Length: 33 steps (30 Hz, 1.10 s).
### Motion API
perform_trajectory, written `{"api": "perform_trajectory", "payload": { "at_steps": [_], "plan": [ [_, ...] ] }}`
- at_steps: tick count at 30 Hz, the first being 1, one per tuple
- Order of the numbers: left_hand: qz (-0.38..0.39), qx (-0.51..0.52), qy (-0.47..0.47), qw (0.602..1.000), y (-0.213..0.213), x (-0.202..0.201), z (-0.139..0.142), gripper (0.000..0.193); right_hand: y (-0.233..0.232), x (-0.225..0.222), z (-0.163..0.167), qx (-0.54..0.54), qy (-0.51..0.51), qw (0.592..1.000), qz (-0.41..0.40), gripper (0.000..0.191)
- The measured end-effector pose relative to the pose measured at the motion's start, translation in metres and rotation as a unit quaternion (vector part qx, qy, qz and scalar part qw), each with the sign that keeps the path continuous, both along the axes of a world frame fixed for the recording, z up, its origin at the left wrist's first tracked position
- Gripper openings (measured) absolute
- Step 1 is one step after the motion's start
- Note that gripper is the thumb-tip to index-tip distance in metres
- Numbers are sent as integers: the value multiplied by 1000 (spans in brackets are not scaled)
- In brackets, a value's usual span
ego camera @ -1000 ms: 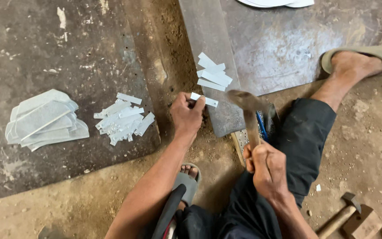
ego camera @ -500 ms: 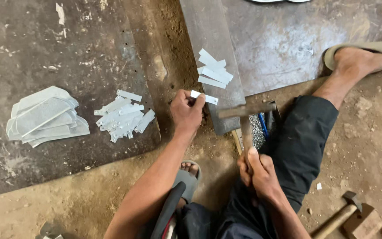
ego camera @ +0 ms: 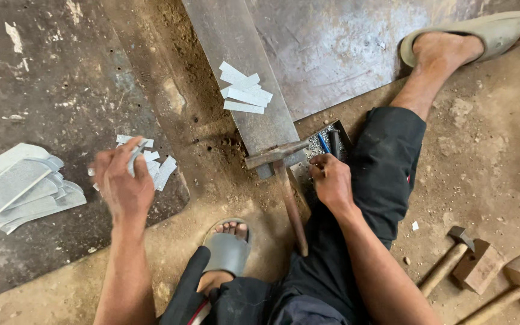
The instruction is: The person sits on the ground and hammers small white strips one at a time on a metal plate, breaking them into smaller pieces with a hammer. Broken pieces accumulate in a pile beside the plate as the person picks up the next strip and repeats the hammering.
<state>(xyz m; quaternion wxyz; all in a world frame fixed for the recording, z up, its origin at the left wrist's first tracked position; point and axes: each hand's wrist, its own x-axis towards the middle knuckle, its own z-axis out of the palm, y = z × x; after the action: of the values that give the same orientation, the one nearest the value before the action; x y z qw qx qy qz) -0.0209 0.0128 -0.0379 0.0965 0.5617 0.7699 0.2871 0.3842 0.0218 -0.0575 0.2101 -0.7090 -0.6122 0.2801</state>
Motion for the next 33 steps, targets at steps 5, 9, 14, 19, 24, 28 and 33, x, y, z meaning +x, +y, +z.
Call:
{"api": "perform_trajectory", "payload": {
  "at_steps": [5,9,14,19,24,28,33],
  "plan": [
    [-31,44,46,997,-23,-19,0,61,3,-14,-16,118,12,993,12,11],
    [-21,37,-9,999,-15,-3,-12,52,3,-18,-20,74,-24,997,10,9],
    [-57,34,-104,992,20,45,-12,40,5,-26,-25,131,-88,987,21,9],
    [-186,154,-81,967,95,87,6,24,4,-22,-21,90,0,996,22,9],
    [-307,102,67,944,157,107,24,25,-10,-5,-16,-19,128,990,-60,25],
    [-341,64,106,932,175,119,33,31,-22,1,-17,13,69,996,-52,37],
    [-329,9,69,942,177,133,31,18,-25,3,-19,-71,144,982,-99,22]
  ]
}}
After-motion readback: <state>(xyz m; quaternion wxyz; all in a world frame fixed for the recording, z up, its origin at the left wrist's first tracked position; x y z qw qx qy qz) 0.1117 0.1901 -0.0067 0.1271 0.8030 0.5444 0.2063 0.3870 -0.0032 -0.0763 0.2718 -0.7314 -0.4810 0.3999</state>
